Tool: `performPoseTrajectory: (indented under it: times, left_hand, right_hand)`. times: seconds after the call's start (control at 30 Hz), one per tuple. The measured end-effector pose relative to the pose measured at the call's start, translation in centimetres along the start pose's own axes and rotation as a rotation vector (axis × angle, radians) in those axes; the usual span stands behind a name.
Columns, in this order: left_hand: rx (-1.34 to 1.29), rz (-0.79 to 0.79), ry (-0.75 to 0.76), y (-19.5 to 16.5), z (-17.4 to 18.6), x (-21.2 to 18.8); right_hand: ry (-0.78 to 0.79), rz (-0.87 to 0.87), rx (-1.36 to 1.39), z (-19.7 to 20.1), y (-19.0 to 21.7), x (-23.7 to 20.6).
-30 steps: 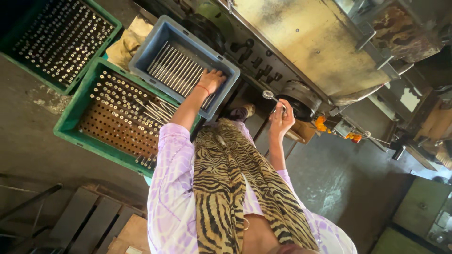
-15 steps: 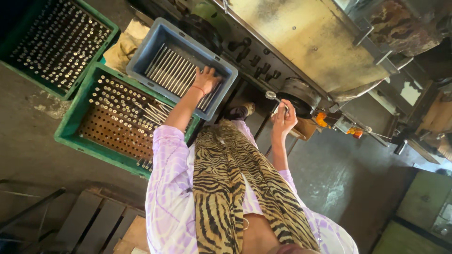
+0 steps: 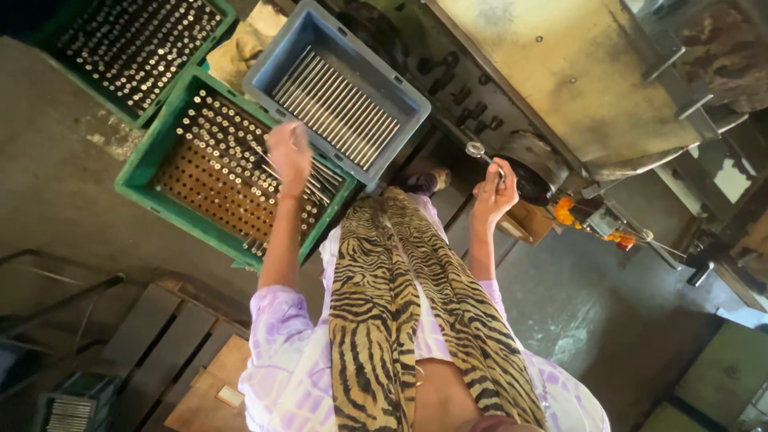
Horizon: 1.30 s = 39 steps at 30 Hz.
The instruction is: The person repeatedly picks metal rods from a blue bin, inserts them into a grinding machine, and operates a lever to process them. After each cycle, the person removes the rod and places it into a green crate. The process is repeated continuously throughout the clip.
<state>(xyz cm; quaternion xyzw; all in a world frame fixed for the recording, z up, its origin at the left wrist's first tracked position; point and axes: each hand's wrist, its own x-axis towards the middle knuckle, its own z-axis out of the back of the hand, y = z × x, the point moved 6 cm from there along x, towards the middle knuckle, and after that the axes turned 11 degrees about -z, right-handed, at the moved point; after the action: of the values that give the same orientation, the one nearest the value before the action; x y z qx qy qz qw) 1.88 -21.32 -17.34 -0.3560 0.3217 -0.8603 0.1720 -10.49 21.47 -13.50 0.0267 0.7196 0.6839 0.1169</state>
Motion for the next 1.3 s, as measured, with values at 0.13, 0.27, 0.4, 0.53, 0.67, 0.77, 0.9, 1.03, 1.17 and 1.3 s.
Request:
performPoseTrajectory:
  times: [0.13, 0.27, 0.4, 0.53, 0.67, 0.77, 0.9, 1.03, 1.17, 1.3]
  left_hand:
    - [0.422, -0.129, 0.603, 1.6, 0.4, -6.9]
    - [0.592, -0.275, 0.657, 0.6, -0.8, -9.7]
    - [0.557, -0.439, 0.681, 0.1, -0.6, -8.5]
    - [0.194, -0.205, 0.645, 0.9, 1.3, -6.7]
    - [-0.205, 0.284, 0.406, -0.7, 0.5, -5.0]
    - [-0.898, 0.421, 0.173, -6.9, -3.1, -4.3]
    - [-0.627, -0.317, 0.235, -19.7, -5.2, -2.8]
    - [-1.105, 0.251, 0.533, -24.0, -8.6, -2.7]
    - [-0.945, 0.005, 0.561, -26.8, -9.1, -1.2]
    - [-1.248, -0.043, 0.540, -28.6, -9.7, -1.5]
  right_hand:
    - [0.043, -0.022, -0.025, 0.2, -0.5, -0.3]
    - [0.079, 0.028, -0.078, 0.6, -0.8, -0.9]
    - [0.094, 0.074, -0.089, 1.2, -0.7, -1.6]
    - [0.081, 0.063, -0.076, 1.3, 0.3, -2.4]
    - [0.176, 0.062, -0.125, -0.3, 2.6, -3.0]
    - [0.273, 0.052, -0.126, -2.2, 4.5, -3.4]
    - [0.348, -0.030, 0.013, -4.4, 6.1, -4.3]
    - [0.303, 0.046, 0.006, -4.3, 7.9, -5.1]
    - [0.212, 0.174, -0.046, -2.1, 8.9, -5.5]
    - [0.102, 0.398, -0.402, -0.1, 9.7, -5.8]
